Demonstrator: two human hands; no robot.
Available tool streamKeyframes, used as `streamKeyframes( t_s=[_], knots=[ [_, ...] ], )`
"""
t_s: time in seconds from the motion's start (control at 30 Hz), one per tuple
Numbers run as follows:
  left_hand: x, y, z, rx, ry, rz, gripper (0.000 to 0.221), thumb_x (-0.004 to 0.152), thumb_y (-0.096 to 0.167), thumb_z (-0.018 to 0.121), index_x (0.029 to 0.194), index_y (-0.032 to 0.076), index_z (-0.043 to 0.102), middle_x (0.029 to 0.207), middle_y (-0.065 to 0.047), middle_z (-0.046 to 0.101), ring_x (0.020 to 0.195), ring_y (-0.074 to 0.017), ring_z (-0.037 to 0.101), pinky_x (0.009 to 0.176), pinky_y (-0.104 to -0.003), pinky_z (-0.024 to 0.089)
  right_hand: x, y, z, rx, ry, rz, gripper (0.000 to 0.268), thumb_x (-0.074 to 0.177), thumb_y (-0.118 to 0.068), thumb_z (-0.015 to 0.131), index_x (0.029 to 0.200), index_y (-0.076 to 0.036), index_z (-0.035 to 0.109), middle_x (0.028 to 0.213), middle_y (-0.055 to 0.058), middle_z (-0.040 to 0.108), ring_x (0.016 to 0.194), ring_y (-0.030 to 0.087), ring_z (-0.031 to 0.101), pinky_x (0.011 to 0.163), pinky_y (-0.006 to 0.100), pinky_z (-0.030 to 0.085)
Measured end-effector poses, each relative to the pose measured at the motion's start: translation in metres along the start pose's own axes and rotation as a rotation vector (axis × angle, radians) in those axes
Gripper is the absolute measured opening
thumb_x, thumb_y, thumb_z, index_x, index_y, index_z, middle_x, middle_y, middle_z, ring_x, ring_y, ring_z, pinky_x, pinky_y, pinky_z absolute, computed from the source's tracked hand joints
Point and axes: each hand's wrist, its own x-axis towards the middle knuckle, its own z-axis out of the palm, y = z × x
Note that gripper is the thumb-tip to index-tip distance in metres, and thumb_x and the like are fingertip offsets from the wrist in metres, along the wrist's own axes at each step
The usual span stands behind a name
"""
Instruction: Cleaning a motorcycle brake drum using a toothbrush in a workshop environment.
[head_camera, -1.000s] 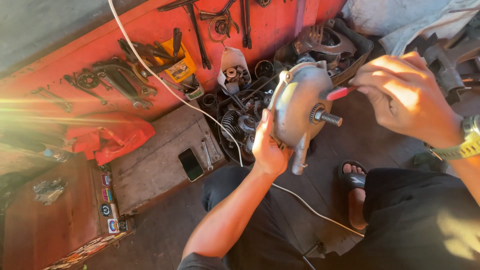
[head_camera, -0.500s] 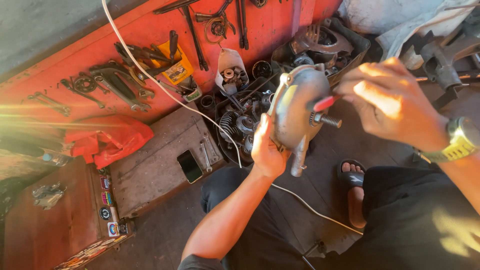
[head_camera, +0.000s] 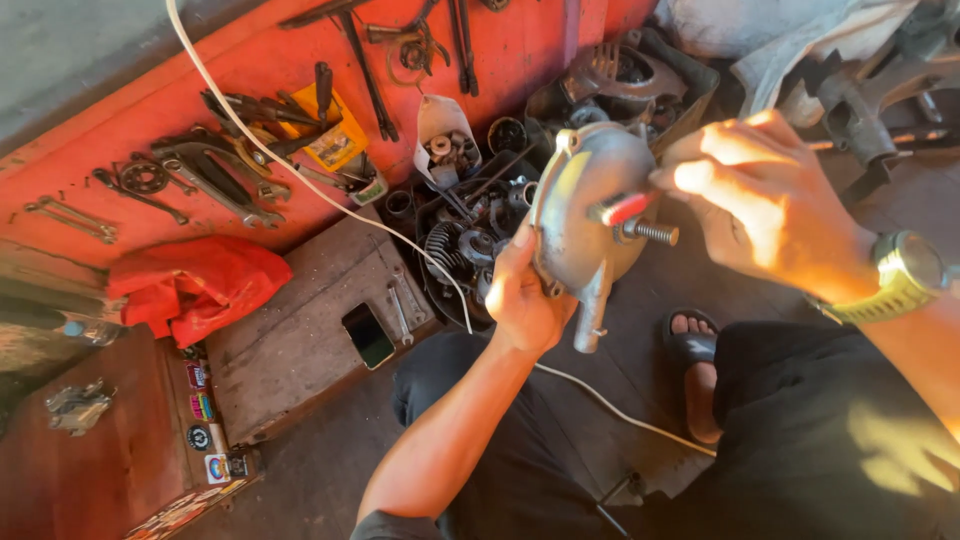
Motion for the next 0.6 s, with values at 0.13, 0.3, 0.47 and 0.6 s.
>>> streamKeyframes(
  t_s=[0.13, 0.3, 0.47, 0.6],
  knots=[
    [0.001, -0.002, -0.008, -0.107, 0.055, -0.018, 0.045, 0.113, 0.036, 0.044, 0.137, 0.000, 0.057, 0.123, -0.014, 0.068, 0.101, -0.0227, 0.064, 0.087, -0.037, 0.050, 0.001, 0.010, -0.003, -0.081, 0.079, 0.054, 0.019, 0.092, 0.014, 0.076, 0.108, 0.004, 0.070, 0.117, 0.015, 0.071, 0.099, 0.031, 0.067, 0.093, 0.039, 0.043],
    [0.001, -0.004, -0.002, -0.039, 0.080, -0.009, 0.049, 0.113, 0.039, 0.043, 0.135, -0.001, 0.058, 0.112, -0.010, 0.069, 0.092, -0.0154, 0.062, 0.080, -0.028, 0.047, 0.001, 0.000, -0.003, -0.024, -0.020, -0.009, 0.039, 0.073, 0.002, 0.070, 0.113, 0.000, 0.067, 0.121, 0.016, 0.065, 0.100, 0.029, 0.061, 0.097, 0.042, 0.043],
    [0.002, -0.003, -0.007, -0.136, 0.093, -0.059, 0.048, 0.112, 0.038, 0.046, 0.140, 0.000, 0.055, 0.126, -0.013, 0.067, 0.107, -0.0202, 0.064, 0.090, -0.032, 0.051, 0.002, 0.006, -0.005, -0.059, 0.029, 0.049, 0.033, 0.081, 0.008, 0.069, 0.113, -0.001, 0.069, 0.118, 0.013, 0.068, 0.100, 0.030, 0.063, 0.097, 0.041, 0.043],
    [0.001, -0.005, -0.014, -0.157, 0.029, -0.102, 0.048, 0.114, 0.040, 0.045, 0.141, 0.003, 0.055, 0.123, -0.009, 0.069, 0.103, -0.0164, 0.065, 0.088, -0.030, 0.051, 0.008, 0.000, -0.005, -0.054, -0.027, 0.016, 0.036, 0.078, 0.004, 0.068, 0.113, -0.004, 0.069, 0.118, 0.010, 0.068, 0.100, 0.024, 0.063, 0.101, 0.040, 0.041]
  ],
)
